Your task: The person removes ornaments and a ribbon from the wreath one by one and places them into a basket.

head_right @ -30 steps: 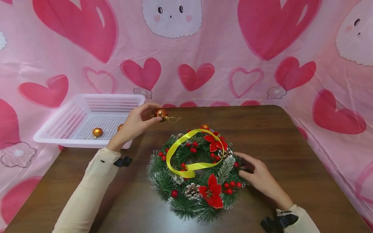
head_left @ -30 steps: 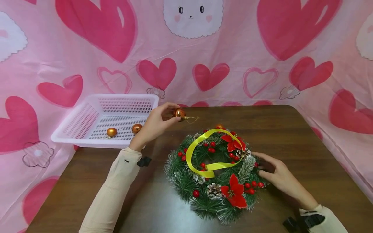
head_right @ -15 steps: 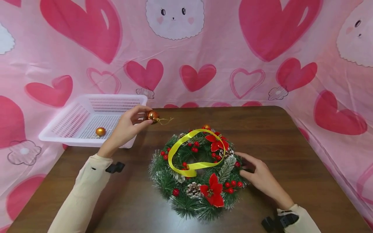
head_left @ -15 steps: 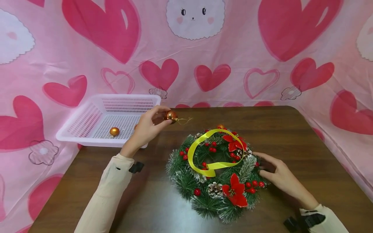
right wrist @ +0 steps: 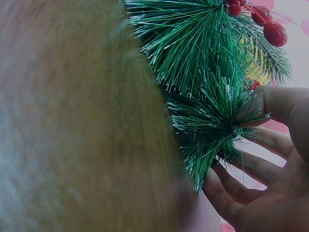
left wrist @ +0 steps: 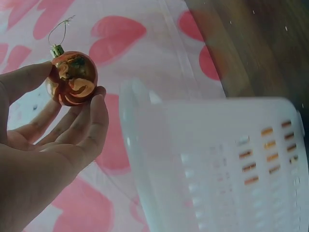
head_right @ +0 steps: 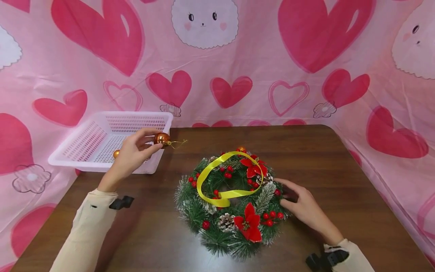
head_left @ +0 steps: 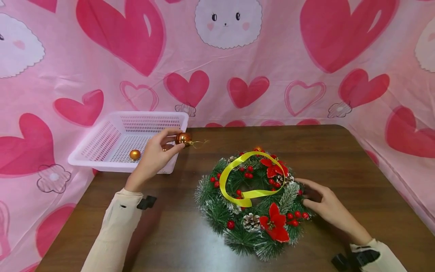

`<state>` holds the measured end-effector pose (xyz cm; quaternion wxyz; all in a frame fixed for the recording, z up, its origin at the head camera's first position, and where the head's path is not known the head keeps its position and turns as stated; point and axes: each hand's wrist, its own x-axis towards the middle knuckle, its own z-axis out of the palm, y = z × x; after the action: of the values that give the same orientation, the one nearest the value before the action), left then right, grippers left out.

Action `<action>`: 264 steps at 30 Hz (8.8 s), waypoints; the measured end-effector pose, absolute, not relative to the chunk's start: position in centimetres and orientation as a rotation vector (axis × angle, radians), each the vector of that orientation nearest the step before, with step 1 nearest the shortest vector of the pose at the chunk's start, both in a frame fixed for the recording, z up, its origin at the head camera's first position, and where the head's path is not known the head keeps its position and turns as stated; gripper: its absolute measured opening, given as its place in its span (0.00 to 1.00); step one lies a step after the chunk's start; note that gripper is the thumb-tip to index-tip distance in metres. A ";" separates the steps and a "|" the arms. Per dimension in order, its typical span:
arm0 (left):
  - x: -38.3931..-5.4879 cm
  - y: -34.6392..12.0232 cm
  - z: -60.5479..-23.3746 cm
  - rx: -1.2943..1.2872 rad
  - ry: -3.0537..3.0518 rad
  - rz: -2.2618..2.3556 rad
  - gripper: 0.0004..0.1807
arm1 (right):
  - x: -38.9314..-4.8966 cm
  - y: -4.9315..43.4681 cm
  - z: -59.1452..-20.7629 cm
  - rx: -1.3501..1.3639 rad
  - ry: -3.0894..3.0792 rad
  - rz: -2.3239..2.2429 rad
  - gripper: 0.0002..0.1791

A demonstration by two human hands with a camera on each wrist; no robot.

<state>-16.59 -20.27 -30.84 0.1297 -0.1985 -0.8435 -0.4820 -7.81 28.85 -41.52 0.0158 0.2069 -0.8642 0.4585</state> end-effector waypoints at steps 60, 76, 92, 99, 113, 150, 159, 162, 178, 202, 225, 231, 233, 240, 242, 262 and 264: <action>-17.6 -29.7 -32.8 -0.159 -2.576 -1.114 0.23 | -7.8 28.7 -41.6 0.571 -2.728 1.326 0.31; -17.6 -30.2 -32.7 -0.156 -2.665 -1.059 0.23 | -7.8 28.8 -41.8 0.562 -2.714 1.321 0.32; -17.4 -30.1 -32.4 -0.300 -2.677 -1.062 0.21 | -7.7 28.7 -41.6 0.562 -2.734 1.311 0.32; -17.2 -29.8 -32.1 -0.298 -2.666 -1.043 0.21 | -7.7 28.7 -41.6 0.574 -2.733 1.312 0.32; -16.2 -27.5 -30.9 -0.336 -2.585 -1.100 0.19 | -7.8 28.6 -41.6 0.596 -2.732 1.255 0.33; -16.1 -19.3 -29.4 -0.657 -2.562 -1.150 0.17 | -9.7 30.0 -41.3 0.708 -2.729 1.264 0.30; -17.6 -17.1 -29.6 -0.723 -2.580 -1.200 0.15 | -10.1 30.0 -41.1 0.707 -2.739 1.195 0.30; -18.2 -16.4 -29.7 -0.746 -2.583 -1.210 0.15 | -10.4 30.0 -41.0 0.703 -2.749 1.195 0.30; -21.7 -13.2 -30.9 -0.855 -2.579 -1.459 0.16 | -12.5 30.7 -40.8 0.889 -2.744 1.374 0.30; -23.9 -10.8 -35.3 -0.881 -2.620 -1.760 0.15 | -15.4 30.4 -39.9 1.014 -2.855 1.399 0.32; -24.2 -8.8 -39.7 -1.023 -2.822 -2.088 0.24 | -15.7 29.9 -39.9 1.044 -2.850 1.455 0.30; -24.1 -8.5 -39.6 -1.028 -2.841 -1.915 0.21 | -15.7 30.1 -39.9 0.994 -2.887 1.463 0.30; -24.1 -8.5 -39.5 -1.041 -2.829 -1.880 0.20 | -15.7 30.1 -39.9 0.986 -2.893 1.484 0.30; -24.4 -9.3 -38.6 -1.089 -2.748 -1.784 0.18 | -15.8 30.2 -39.9 1.004 -2.906 1.511 0.30; -24.4 -9.5 -38.1 -1.085 -2.727 -1.792 0.18 | -15.8 30.3 -39.9 1.004 -2.907 1.513 0.30; -24.1 -10.2 -35.9 -1.106 -2.717 -1.644 0.18 | -15.9 30.4 -40.1 0.963 -2.925 1.463 0.31; -24.0 -10.3 -35.7 -1.117 -2.726 -1.641 0.18 | -15.9 30.3 -40.1 0.975 -2.919 1.470 0.31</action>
<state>-23.97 -10.29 -35.70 -0.1153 -0.3290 -0.8030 -0.4834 -15.87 30.35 -40.06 -0.1341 0.2833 -0.8482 0.4270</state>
